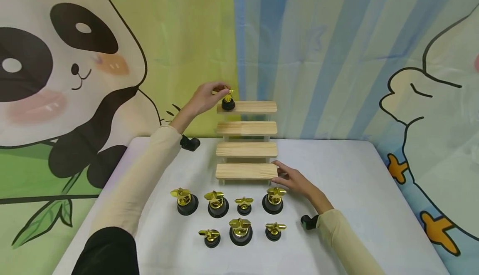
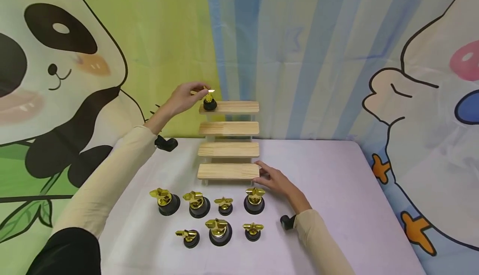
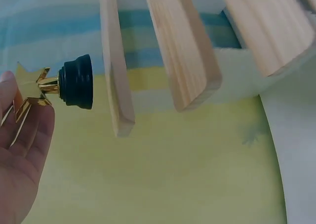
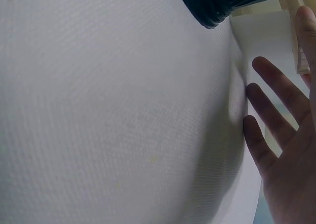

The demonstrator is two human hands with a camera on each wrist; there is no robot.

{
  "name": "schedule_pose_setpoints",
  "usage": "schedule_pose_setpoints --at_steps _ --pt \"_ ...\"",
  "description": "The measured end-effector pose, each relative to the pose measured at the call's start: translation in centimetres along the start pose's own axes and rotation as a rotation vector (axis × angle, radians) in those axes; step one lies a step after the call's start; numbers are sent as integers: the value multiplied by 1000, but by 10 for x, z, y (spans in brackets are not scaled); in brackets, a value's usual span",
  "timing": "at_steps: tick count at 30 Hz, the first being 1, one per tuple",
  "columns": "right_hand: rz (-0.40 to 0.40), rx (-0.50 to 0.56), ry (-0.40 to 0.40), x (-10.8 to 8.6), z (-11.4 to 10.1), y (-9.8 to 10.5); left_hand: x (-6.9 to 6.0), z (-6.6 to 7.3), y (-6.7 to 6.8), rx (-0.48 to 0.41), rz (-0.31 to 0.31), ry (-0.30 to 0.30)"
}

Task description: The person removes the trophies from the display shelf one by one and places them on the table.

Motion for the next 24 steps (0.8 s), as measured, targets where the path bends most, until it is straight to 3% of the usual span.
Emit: schedule_pose_setpoints --at_steps 5,10,18,24 --pt "4 -15 -5 1 -2 4 -38 20 14 -78 18 -54" --pt "2 -16 -11 6 -5 6 -101 32 34 -114 17 -70" --pt "-12 -13 8 5 -6 0 -214 30 65 -37 0 -100" --pt "9 -20 -8 7 -6 5 -273 23 70 -32 10 -124"
Point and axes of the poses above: each hand's wrist, its own x-axis towards the middle knuckle, its own y-axis out of the back of the hand, z = x × y, the point moved 7 cm from there along x, towards the middle knuckle, and after that the axes turned 11 degrees about z, right-handed, at the moved point
